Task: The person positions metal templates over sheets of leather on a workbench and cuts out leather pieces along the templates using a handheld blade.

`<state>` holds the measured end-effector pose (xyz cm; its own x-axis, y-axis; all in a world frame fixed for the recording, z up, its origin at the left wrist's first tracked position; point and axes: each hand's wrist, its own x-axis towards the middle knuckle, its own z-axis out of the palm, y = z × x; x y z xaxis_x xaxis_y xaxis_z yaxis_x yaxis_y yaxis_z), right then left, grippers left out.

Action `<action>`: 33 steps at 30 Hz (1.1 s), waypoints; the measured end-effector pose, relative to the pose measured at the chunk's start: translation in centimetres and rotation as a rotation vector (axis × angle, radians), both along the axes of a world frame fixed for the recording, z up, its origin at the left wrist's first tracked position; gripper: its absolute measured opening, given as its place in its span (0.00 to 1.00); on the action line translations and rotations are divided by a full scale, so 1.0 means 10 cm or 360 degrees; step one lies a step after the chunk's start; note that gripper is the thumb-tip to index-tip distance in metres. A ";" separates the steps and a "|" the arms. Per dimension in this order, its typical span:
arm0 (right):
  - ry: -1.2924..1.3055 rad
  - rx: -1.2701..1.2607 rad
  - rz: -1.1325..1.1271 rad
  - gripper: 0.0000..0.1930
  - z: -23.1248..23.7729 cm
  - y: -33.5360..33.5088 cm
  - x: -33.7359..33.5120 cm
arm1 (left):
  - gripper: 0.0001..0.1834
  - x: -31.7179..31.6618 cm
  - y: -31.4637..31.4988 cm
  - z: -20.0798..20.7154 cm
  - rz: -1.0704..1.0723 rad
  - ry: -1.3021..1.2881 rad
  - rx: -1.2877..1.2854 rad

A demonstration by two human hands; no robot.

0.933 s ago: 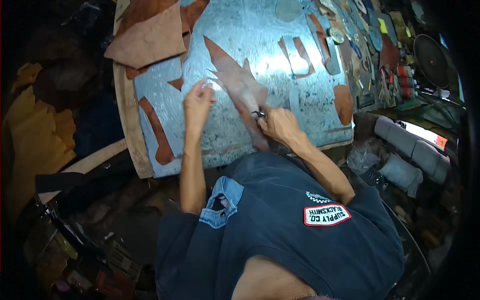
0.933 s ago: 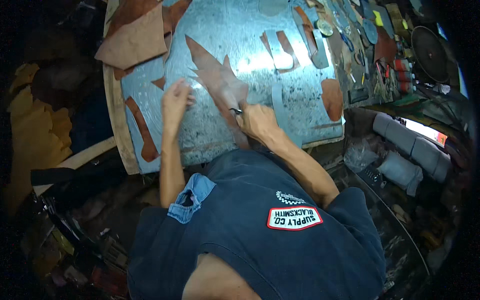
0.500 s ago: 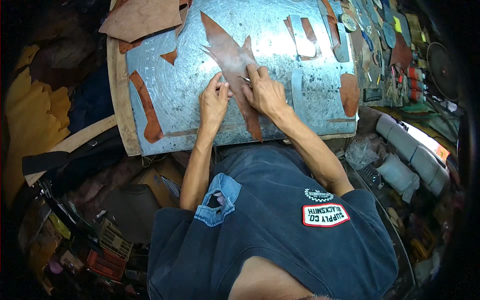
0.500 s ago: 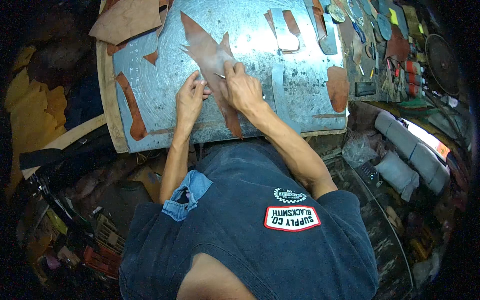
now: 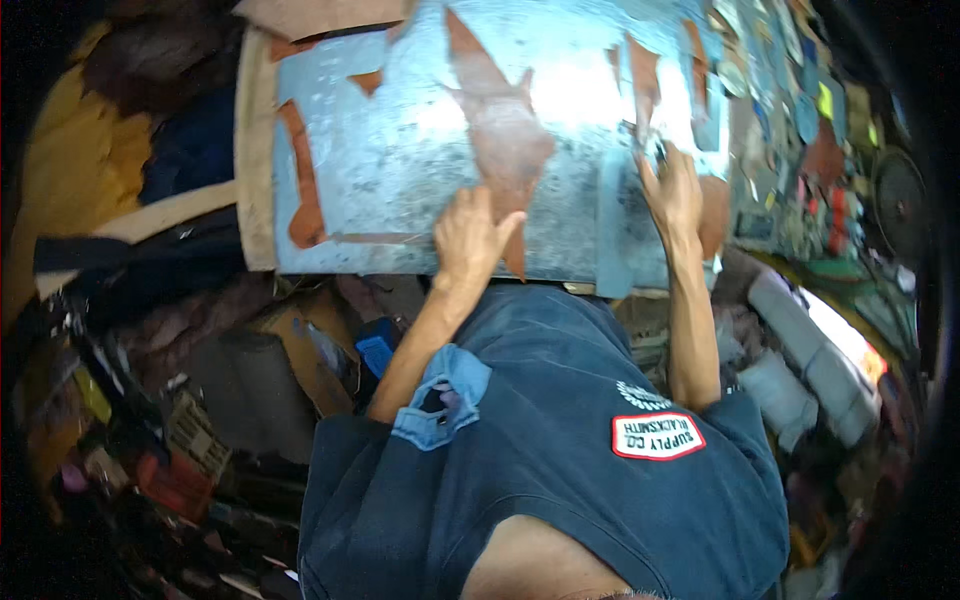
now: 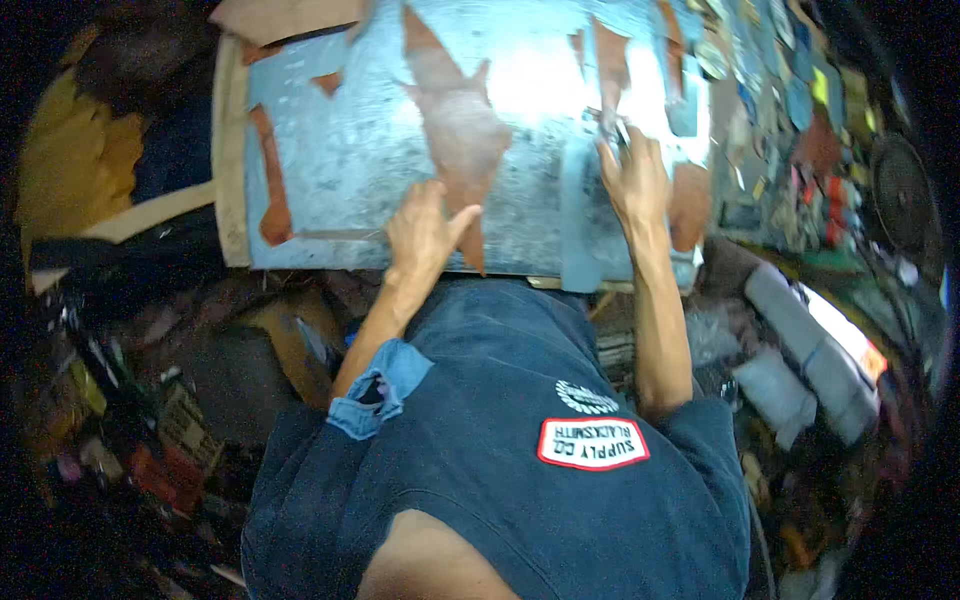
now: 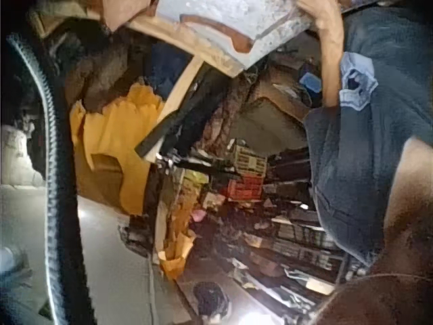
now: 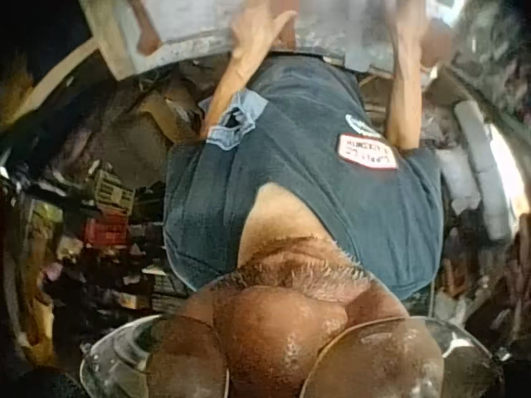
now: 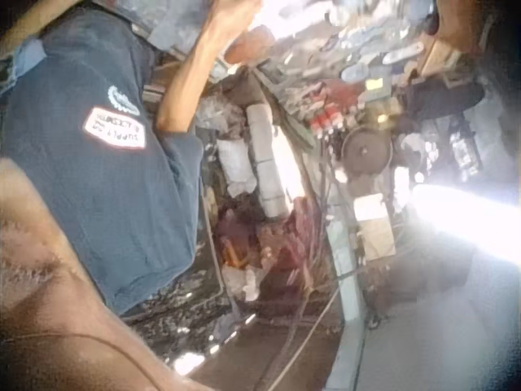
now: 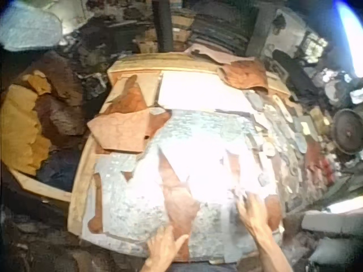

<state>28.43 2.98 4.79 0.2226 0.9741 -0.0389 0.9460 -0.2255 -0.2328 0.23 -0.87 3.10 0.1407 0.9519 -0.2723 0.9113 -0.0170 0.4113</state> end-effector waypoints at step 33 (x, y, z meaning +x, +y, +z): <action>0.0128 -0.0198 -0.0391 0.22 0.16 -1.82 -0.46 | 0.36 -0.22 2.32 -0.21 -0.1390 0.0058 0.0575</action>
<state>23.86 -15.17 6.43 0.4427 0.8781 -0.1817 0.8392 -0.4771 -0.2611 -1.99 22.32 1.04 0.8408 0.5414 0.0004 0.5281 -0.8203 0.2194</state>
